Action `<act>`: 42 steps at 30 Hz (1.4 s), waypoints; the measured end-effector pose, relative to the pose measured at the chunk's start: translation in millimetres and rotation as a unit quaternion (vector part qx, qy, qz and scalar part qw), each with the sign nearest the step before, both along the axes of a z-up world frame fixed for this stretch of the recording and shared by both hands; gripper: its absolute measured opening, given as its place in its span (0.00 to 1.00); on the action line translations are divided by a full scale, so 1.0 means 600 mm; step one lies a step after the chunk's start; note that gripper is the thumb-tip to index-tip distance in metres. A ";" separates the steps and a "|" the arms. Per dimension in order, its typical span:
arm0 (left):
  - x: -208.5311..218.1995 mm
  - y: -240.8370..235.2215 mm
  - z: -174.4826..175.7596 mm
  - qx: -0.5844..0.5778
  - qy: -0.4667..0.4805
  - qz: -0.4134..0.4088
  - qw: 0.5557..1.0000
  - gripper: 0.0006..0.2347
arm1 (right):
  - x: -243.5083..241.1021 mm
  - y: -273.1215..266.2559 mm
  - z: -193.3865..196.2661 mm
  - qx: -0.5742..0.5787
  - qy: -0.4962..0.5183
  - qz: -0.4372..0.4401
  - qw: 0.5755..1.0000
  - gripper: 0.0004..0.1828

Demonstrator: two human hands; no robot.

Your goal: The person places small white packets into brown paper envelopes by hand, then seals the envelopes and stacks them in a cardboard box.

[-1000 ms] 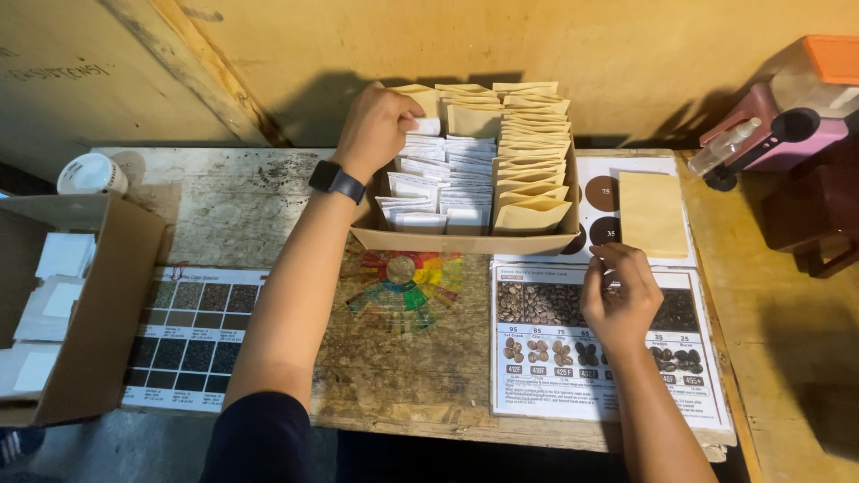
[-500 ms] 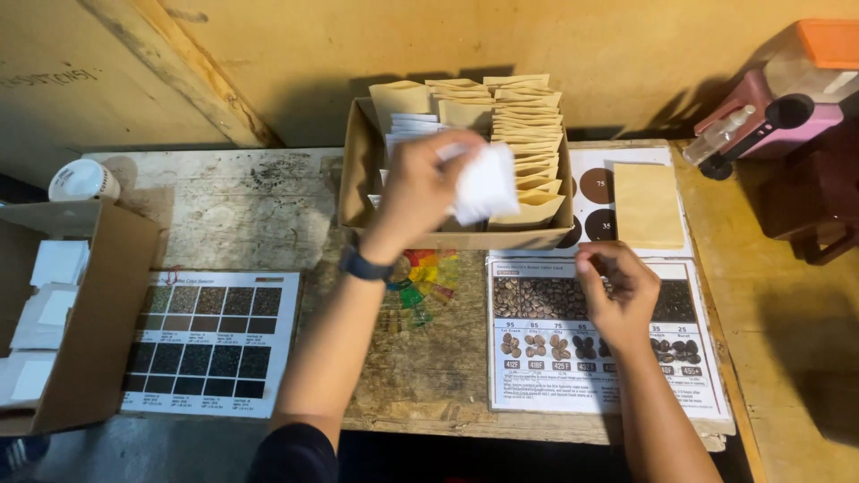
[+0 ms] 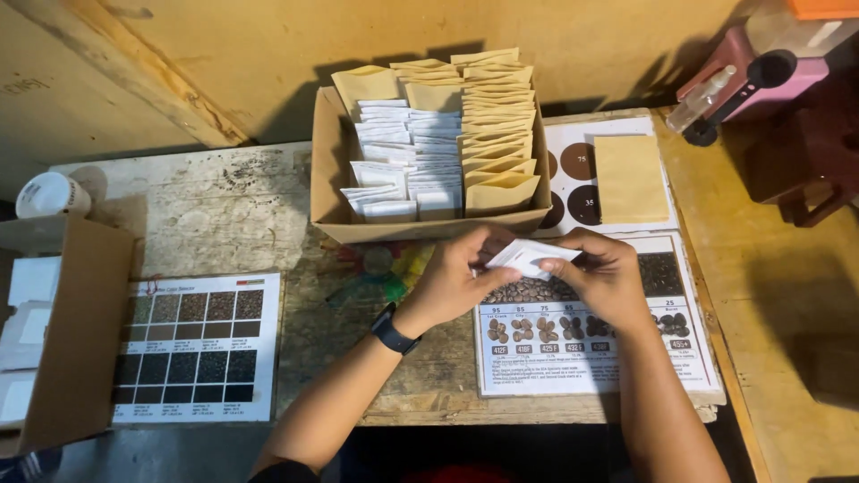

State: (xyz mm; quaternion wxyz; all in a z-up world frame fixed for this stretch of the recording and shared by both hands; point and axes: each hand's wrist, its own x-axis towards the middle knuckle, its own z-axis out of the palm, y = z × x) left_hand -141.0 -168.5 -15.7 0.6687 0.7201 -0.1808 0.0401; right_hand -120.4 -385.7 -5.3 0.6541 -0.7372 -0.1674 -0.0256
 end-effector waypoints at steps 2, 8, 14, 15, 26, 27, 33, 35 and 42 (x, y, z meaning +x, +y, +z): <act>-0.019 0.002 0.000 0.014 0.056 0.000 0.998 0.10 | 0.002 0.003 0.004 -0.027 -0.030 0.038 0.998 0.07; -0.026 0.006 -0.017 0.026 0.079 0.001 0.997 0.17 | 0.002 0.011 0.003 -0.063 -0.054 0.051 0.995 0.08; -0.013 0.007 -0.052 0.031 0.021 0.048 0.998 0.06 | -0.002 0.016 0.007 -0.095 -0.036 0.091 0.991 0.17; -0.014 0.011 -0.052 0.030 0.022 0.049 0.998 0.06 | -0.001 0.015 0.002 -0.095 -0.036 0.093 0.990 0.17; -0.013 0.002 -0.055 -0.007 -0.049 0.051 0.997 0.04 | -0.007 0.008 -0.018 -0.140 -0.017 0.082 0.987 0.13; -0.011 0.004 -0.057 -0.008 -0.049 0.053 0.997 0.04 | -0.006 0.011 -0.013 -0.141 -0.017 0.083 0.986 0.13; -0.010 0.012 -0.035 0.002 -0.074 0.047 0.996 0.09 | -0.007 0.026 0.006 -0.137 -0.045 0.082 0.986 0.08; -0.010 0.012 -0.040 0.004 -0.087 0.017 0.996 0.04 | -0.008 0.027 0.001 -0.140 -0.042 0.093 0.985 0.11; -0.007 0.016 -0.033 0.000 -0.100 0.027 0.995 0.03 | -0.003 0.024 -0.036 -0.186 -0.065 0.103 0.975 0.07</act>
